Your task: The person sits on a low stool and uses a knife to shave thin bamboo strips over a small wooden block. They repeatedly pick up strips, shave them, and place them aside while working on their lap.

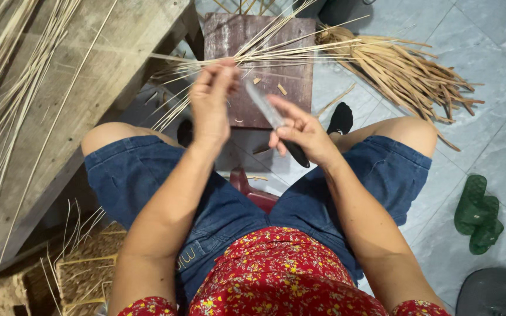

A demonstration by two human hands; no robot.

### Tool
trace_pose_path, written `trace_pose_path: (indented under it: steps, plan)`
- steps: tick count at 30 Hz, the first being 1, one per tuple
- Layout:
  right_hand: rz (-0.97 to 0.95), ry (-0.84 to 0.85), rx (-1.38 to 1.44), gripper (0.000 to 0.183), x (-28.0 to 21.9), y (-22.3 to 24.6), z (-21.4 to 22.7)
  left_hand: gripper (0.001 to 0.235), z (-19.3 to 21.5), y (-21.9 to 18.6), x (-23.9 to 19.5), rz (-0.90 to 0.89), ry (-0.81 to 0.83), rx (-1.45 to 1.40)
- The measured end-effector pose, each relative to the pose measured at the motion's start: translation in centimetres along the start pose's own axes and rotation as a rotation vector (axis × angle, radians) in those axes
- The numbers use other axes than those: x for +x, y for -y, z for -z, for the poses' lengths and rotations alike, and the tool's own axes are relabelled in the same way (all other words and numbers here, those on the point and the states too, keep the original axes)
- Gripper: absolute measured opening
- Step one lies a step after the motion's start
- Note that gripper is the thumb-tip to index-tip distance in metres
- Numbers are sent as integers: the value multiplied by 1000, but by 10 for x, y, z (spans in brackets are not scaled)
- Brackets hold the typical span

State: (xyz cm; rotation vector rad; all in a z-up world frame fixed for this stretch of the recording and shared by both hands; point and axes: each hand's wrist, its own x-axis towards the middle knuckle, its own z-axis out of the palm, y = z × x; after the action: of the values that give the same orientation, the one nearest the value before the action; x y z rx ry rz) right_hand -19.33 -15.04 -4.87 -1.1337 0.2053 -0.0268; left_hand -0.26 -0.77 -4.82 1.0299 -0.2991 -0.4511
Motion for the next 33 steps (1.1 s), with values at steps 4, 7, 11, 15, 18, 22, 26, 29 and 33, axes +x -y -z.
trace_pose_path:
  steps: [4, 7, 11, 15, 18, 22, 26, 29, 33]
  plan:
    - [97, -203, 121, 68, 15, 4, 4, 15, -21, 28, -24, 241, 28, -49]
    - [124, -319, 194, 64, 17, 4, 14, 23, -27, 23, -28, 387, 120, 11]
    - [95, -375, 193, 57, 11, 12, 29, 23, -32, -8, -36, 324, 305, 505]
    - [87, -329, 222, 54, 6, 18, 29, 26, -29, -43, -34, -720, 303, 1140]
    - [94, -246, 257, 54, 5, 20, 23, 26, -29, -49, -22, -802, 323, 1276]
    - [109, -291, 246, 53, 5, 23, 19, 15, -25, -42, -22, -554, 444, 1194]
    - [87, -303, 91, 54, 11, 14, 14, 10, -24, -33, -25, -521, 452, 1112]
    - [103, -235, 37, 48, 17, -2, 10, 7, -25, -29, -27, -405, 452, 1061]
    - [135, -311, 23, 33, 19, -9, 28, 9, -24, -30, -25, -348, 468, 1006]
